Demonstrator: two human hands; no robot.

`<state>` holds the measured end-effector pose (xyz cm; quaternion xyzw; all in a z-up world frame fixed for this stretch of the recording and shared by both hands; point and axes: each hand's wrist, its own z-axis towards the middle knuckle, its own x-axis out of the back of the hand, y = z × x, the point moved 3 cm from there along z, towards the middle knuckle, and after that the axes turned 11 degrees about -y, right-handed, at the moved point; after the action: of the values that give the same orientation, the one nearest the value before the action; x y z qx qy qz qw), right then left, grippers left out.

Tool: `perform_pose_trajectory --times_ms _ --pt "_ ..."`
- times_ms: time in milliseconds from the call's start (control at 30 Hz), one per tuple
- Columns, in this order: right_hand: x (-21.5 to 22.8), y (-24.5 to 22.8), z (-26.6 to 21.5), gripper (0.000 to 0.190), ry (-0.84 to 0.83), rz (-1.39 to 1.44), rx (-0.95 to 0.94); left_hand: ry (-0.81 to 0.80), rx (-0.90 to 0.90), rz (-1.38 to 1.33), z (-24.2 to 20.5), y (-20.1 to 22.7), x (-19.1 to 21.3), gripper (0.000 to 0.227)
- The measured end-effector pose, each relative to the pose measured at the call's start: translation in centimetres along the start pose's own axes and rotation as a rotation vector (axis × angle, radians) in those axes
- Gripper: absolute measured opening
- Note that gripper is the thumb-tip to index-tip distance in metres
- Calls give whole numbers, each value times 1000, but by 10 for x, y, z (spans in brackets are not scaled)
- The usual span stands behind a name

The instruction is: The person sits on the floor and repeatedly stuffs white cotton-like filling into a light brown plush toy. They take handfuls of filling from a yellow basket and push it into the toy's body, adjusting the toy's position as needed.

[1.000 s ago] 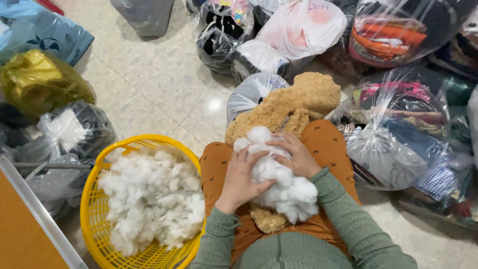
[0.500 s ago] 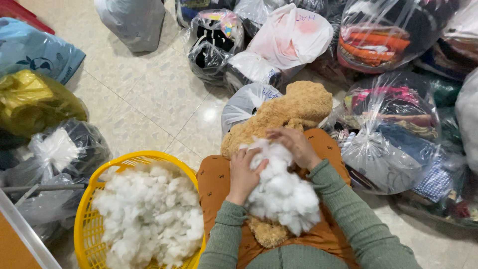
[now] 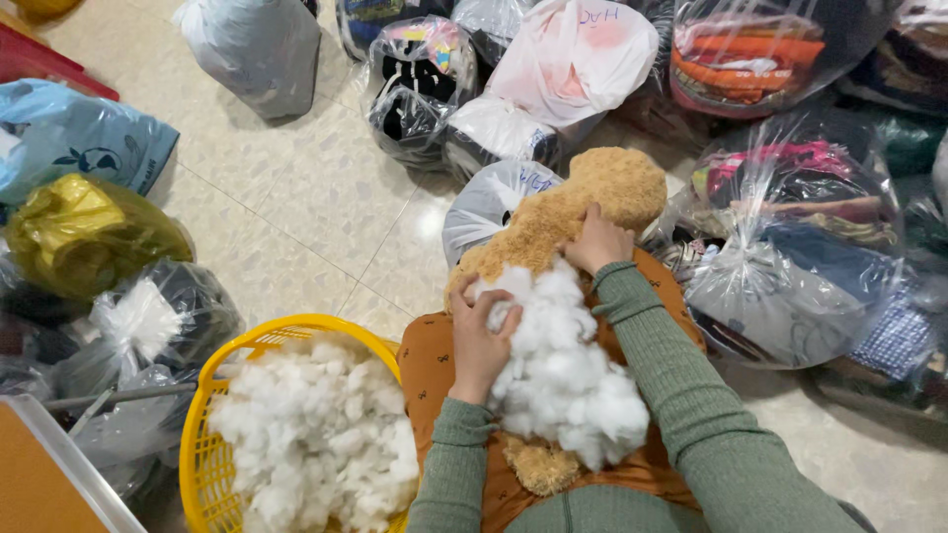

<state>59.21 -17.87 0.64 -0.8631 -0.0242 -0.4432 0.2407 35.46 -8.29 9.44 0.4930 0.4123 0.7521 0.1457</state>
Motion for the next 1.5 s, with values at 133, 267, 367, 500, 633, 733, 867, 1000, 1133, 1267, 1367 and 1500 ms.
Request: perform_pose_trajectory --times_ms 133,267,367,500,633,733,867,1000,1133,1267,1367,1500 --pt "-5 1 2 68 -7 -45 17 32 -87 103 9 4 2 34" --pt "-3 4 3 40 168 115 169 -169 167 3 20 -2 -2 28" --pt "-1 1 -1 31 253 242 327 -148 59 24 28 6 -3 25" --pt "3 -8 -15 27 319 341 480 -79 -107 19 40 12 -12 26" --pt "8 -11 -26 27 303 368 486 -70 -107 60 56 0 -33 26" --pt "8 -10 -25 26 213 413 384 -124 -50 135 65 -17 -54 31" --pt "7 -5 -17 36 99 393 413 -287 85 216 75 -42 -78 40" --pt "4 1 -12 56 58 316 560 -282 -10 27 76 -53 -78 65" --pt "-2 0 -7 64 -11 154 570 -416 10 -430 72 -58 -59 67" --pt "-3 -2 -8 54 54 145 520 -369 68 -7 62 -45 -36 47" --pt "-4 -2 -9 42 57 203 491 -174 -43 439 55 -29 -24 36" --pt "-4 -2 -11 27 55 246 461 -235 163 137 48 -35 -33 29"
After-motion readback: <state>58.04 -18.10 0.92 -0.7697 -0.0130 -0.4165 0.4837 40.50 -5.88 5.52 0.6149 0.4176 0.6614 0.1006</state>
